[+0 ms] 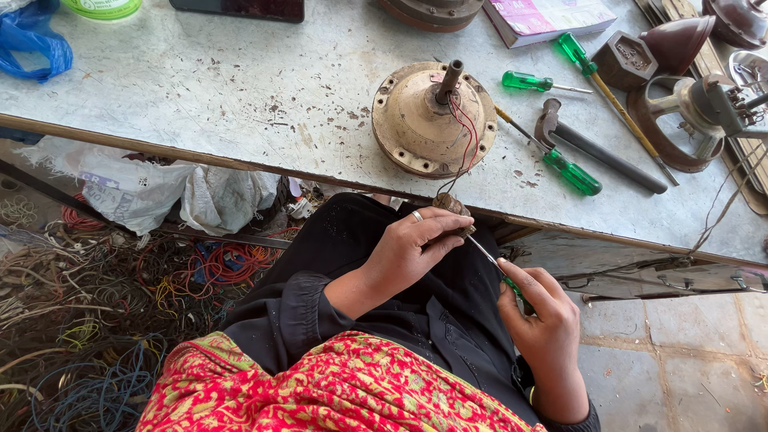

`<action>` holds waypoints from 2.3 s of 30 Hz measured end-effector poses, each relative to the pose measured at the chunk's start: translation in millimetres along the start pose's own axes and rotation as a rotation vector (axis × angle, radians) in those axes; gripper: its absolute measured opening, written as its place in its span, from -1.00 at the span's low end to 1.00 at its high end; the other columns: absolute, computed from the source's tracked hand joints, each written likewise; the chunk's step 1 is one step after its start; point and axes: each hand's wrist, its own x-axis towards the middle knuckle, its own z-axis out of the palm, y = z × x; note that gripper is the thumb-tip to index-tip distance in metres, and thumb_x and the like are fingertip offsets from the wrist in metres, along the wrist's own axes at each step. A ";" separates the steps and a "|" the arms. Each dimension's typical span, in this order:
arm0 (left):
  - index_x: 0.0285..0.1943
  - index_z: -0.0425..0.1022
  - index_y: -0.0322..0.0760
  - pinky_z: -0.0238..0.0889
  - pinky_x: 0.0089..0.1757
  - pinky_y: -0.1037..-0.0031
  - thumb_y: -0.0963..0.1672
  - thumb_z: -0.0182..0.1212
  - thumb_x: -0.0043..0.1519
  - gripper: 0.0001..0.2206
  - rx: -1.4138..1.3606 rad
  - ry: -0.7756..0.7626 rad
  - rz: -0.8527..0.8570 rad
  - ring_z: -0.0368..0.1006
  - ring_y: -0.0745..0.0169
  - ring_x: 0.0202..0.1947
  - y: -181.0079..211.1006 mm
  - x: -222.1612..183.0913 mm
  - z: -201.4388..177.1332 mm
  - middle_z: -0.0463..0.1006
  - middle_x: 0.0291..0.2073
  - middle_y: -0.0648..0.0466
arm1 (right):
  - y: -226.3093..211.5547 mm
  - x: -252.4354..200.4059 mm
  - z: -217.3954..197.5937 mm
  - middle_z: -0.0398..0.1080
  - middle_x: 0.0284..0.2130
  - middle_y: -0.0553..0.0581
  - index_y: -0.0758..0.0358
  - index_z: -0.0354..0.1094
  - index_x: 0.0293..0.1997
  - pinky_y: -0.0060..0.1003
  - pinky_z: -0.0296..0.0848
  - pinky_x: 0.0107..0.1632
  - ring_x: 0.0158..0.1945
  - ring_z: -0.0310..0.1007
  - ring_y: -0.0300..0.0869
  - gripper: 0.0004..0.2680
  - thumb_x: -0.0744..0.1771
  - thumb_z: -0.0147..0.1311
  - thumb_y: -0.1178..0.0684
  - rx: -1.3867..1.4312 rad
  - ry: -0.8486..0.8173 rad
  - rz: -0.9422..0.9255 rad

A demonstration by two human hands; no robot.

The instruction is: The person uses a screwdriver to adjust and tighten screws on a small electrical component attached to a larger metal base. They manipulate wires and the component with both hands, occasionally picking up and setting down tools on the cluttered workbench.

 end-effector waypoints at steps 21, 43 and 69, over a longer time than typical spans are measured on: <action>0.07 0.48 -0.34 0.41 0.14 0.31 -0.18 0.12 0.37 -0.84 -1.324 0.256 -0.894 0.52 0.10 0.12 -31.3 -32.9 44.9 0.58 0.02 -0.03 | -25.3 7.7 -25.1 0.48 -0.33 0.02 -0.01 0.56 0.02 -0.17 0.44 -0.29 -0.37 0.50 -0.06 -0.78 0.29 0.17 0.06 -0.326 -0.094 0.060; -0.02 0.51 -0.26 0.46 0.05 0.36 -0.09 0.28 0.29 -0.81 -1.390 0.304 -1.013 0.55 0.17 0.01 -44.5 -26.4 44.4 0.61 -0.10 0.06 | -9.0 3.4 -6.4 0.46 -0.29 0.05 0.01 0.52 0.08 -0.16 0.44 -0.17 -0.19 0.48 -0.07 -0.74 0.29 0.18 0.14 -0.264 -0.097 -0.160; 0.04 0.46 -0.37 0.34 0.18 0.11 -0.10 -0.20 0.41 -0.69 -1.589 0.027 -0.997 0.51 -0.01 0.07 -44.9 -21.4 31.1 0.57 -0.19 -0.04 | -10.7 -14.1 -4.5 0.44 -0.22 0.04 -0.03 0.51 0.15 -0.12 0.39 -0.15 -0.23 0.41 -0.09 -0.63 0.23 0.19 0.23 -0.424 0.035 -0.324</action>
